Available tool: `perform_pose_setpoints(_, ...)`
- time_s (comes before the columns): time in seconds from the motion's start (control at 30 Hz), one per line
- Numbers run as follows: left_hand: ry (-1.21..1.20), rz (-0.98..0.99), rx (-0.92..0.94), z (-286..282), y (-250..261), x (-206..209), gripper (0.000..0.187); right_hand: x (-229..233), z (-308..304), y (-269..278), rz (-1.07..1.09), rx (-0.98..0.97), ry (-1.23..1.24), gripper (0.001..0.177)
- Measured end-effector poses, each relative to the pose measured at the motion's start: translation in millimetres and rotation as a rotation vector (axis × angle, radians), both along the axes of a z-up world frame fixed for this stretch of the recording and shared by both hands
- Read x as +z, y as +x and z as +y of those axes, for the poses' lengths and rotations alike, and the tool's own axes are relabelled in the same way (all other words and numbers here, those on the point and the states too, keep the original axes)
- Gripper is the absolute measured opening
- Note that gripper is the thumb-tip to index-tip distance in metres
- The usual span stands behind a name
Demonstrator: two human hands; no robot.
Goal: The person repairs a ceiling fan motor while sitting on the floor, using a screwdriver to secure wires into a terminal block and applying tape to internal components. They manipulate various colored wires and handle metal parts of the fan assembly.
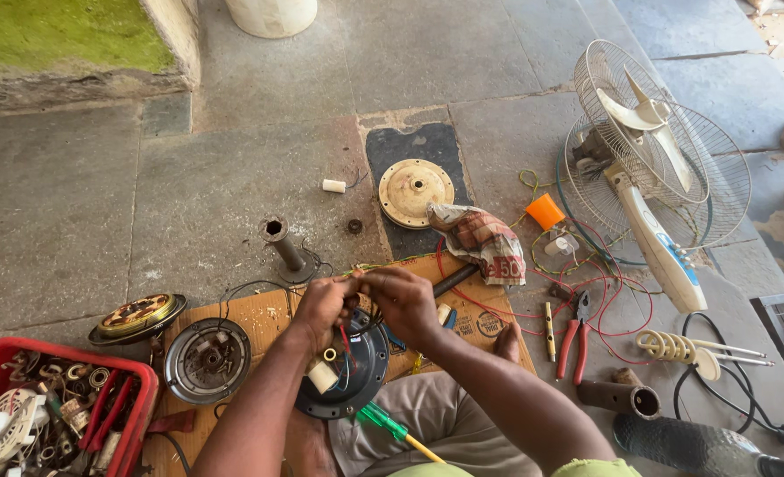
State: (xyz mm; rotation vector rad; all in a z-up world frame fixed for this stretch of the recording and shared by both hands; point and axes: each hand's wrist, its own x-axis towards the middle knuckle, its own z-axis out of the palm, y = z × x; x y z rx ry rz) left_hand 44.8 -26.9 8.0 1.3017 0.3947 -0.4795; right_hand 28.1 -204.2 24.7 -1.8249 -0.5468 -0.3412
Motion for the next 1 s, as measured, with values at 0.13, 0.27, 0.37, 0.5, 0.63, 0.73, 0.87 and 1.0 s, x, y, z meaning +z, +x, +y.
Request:
perform_pose_setpoints(0.13,-0.09,0.049,-0.028,1,-3,3,0.025,-7,9,3,0.293,-0.086,0.114,0.016)
perform_pose_setpoints(0.27,-0.005,0.146,0.001,6,0,6,0.024,5,-7,8,-0.109,0.157,-0.067,0.02)
perform_pose_setpoints(0.37,0.009,0.151,-0.047,1,-2,4,0.023,4,-16,8,-0.277,0.148,-0.12,0.014)
perform_pose_setpoints(0.5,-0.103,-0.187,-0.055,-14,-5,7,0.029,-14,-7,20,0.507,-0.055,0.22,0.016)
perform_pose_setpoints(0.63,0.4,-0.329,-0.161,-9,-15,16,0.032,-36,-2,24,1.143,-0.14,0.705,0.021)
perform_pose_setpoints(0.73,0.341,-0.35,-0.171,-10,-14,20,0.032,-53,-7,29,1.368,-0.007,0.983,0.018)
perform_pose_setpoints(0.87,0.276,-0.361,-0.148,-9,-21,32,0.026,-64,-5,30,1.547,0.127,1.138,0.017)
perform_pose_setpoints(1.0,0.733,-0.481,-0.324,-6,-18,58,0.05,-32,-7,33,1.26,0.035,0.872,0.017)
